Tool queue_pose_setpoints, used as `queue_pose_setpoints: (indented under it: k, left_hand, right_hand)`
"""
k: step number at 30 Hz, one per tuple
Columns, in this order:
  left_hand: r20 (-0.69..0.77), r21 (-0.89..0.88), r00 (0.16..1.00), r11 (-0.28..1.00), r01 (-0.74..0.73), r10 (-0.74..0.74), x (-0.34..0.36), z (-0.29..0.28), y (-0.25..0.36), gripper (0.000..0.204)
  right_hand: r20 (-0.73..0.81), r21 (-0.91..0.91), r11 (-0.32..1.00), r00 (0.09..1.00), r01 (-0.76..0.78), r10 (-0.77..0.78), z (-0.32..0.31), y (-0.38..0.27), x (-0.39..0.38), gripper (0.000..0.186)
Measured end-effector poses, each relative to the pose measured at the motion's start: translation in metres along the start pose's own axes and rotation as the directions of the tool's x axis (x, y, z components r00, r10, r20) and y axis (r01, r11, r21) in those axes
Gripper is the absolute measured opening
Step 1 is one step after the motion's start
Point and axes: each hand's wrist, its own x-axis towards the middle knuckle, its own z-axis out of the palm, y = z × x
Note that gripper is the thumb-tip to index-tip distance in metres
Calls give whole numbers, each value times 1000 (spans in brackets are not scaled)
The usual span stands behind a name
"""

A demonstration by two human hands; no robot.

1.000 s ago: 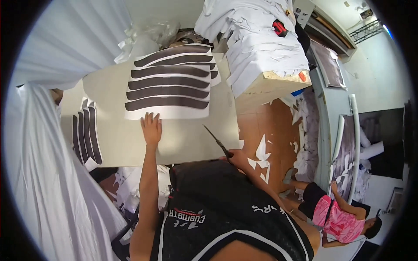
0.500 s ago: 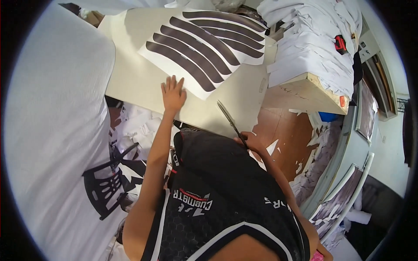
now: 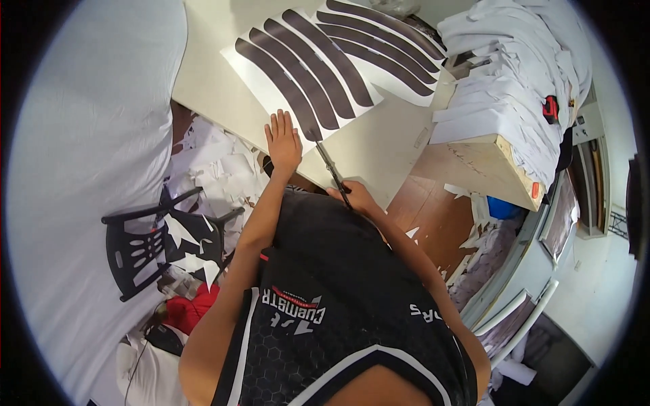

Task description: Cutting out printed clothing patterns from large sheets of fabric using scissors.

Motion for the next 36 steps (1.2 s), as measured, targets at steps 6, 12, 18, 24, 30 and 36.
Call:
queue_pose_setpoints:
  k: [6, 12, 18, 24, 30, 36]
  left_hand:
    - [-36, -31, 999, 999, -24, 23, -4, 1, -2, 53]
    - [-40, -37, 999, 999, 6, -8, -6, 4, -6, 53]
    - [-41, -33, 999, 999, -10, 9, 0, 1, -4, 53]
    - [-88, -1, 989, 993, 116, -116, 3, 0, 6, 54]
    - [-76, 14, 989, 992, 125, -123, 14, -4, 9, 54]
    - [-69, 9, 988, 990, 138, -137, 7, -7, 2, 54]
  right_hand:
    - [-17, -43, 999, 1000, 24, -25, 7, -6, 7, 61]
    - [-10, -110, 994, 1000, 18, -19, 12, -9, 2, 51]
    - [-35, -86, 996, 999, 21, -24, 12, -4, 5, 54]
    - [-92, -127, 988, 991, 87, -100, 23, 5, 7, 61]
    - [-112, 39, 989, 984, 142, -136, 36, 1, 26, 48]
    - [-131, 66, 987, 981, 149, -140, 47, -13, 45, 46]
